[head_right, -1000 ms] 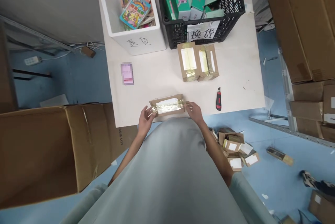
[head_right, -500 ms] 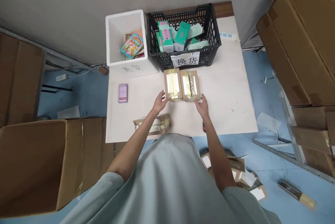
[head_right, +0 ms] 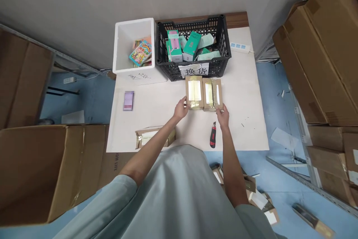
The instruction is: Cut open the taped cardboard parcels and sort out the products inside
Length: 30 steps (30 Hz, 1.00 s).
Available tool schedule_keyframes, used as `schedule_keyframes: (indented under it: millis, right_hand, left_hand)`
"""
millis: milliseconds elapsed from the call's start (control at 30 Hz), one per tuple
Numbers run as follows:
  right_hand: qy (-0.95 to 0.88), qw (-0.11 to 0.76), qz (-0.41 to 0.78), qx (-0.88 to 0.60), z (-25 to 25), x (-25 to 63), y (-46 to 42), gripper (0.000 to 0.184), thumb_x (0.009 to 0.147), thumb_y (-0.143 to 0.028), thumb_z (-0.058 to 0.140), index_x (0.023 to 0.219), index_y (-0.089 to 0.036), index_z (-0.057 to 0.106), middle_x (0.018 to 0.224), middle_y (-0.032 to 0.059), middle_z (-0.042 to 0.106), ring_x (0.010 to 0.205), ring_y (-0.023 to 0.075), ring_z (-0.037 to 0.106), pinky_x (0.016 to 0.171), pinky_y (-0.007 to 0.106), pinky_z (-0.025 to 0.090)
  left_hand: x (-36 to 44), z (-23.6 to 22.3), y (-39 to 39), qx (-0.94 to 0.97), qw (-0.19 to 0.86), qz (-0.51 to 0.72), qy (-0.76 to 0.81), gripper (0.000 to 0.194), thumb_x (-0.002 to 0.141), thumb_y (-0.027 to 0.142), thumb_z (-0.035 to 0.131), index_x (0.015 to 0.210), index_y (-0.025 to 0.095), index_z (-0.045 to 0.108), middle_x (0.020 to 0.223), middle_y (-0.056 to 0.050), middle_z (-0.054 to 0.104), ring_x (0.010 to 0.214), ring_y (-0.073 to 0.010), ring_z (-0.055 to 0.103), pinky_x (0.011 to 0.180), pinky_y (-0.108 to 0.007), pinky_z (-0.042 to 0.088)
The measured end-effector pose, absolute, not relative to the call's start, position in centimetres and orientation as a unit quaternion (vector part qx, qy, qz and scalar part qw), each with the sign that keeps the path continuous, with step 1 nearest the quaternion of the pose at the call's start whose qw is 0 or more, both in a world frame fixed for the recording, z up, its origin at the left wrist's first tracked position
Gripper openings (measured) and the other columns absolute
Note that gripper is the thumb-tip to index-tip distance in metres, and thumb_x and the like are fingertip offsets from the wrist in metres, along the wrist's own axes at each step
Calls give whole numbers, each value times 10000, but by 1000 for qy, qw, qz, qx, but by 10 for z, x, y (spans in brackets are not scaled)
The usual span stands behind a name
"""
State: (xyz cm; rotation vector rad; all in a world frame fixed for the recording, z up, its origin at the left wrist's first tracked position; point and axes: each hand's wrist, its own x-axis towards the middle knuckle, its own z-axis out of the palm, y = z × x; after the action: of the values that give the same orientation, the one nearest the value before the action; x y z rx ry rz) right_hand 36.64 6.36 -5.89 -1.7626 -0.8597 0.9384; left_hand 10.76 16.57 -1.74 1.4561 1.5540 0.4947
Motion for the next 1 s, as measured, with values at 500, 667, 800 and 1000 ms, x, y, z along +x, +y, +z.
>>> schedule_keyframes:
  millis: [500,667,800,1000]
  right_hand:
    - [-349,106,328,-872,-91,301,-72,907,829,-537,733,1646,-203,520,1468,218,593,1341,430,599,1102,538,545]
    - [-359,86,325,-871,-84,287,-69,836,837,-392,647,1635,-171,529,1430,218,626,1249,398,655,1114,538,534]
    - [-395,152,374,-825,-71,273,-47,739,762,-428,662,1456,-172,661,1247,154,740,1040,314,688,1034,508,574]
    - [-465,236,440,-731,-18,210,-24,518,895,-620,633,1184,-207,751,950,30,747,800,230,672,837,408,608]
  left_hand:
    - [-95,10,26,586,333,289,680,476,989,450,721,1410,230,704,1543,-173,660,1542,-360,552,1379,-594,344]
    - [-171,2,-17,472,300,290,777,616,915,481,769,1457,213,653,1580,-204,614,1496,-378,585,1274,-598,487]
    - [-190,-4,-23,443,384,296,754,569,908,485,745,1403,218,662,1503,-177,688,1235,-325,746,1077,-538,642]
    - [-204,-9,-10,502,456,286,677,325,953,477,708,1182,257,773,1316,-95,774,1111,-271,767,1023,-455,667]
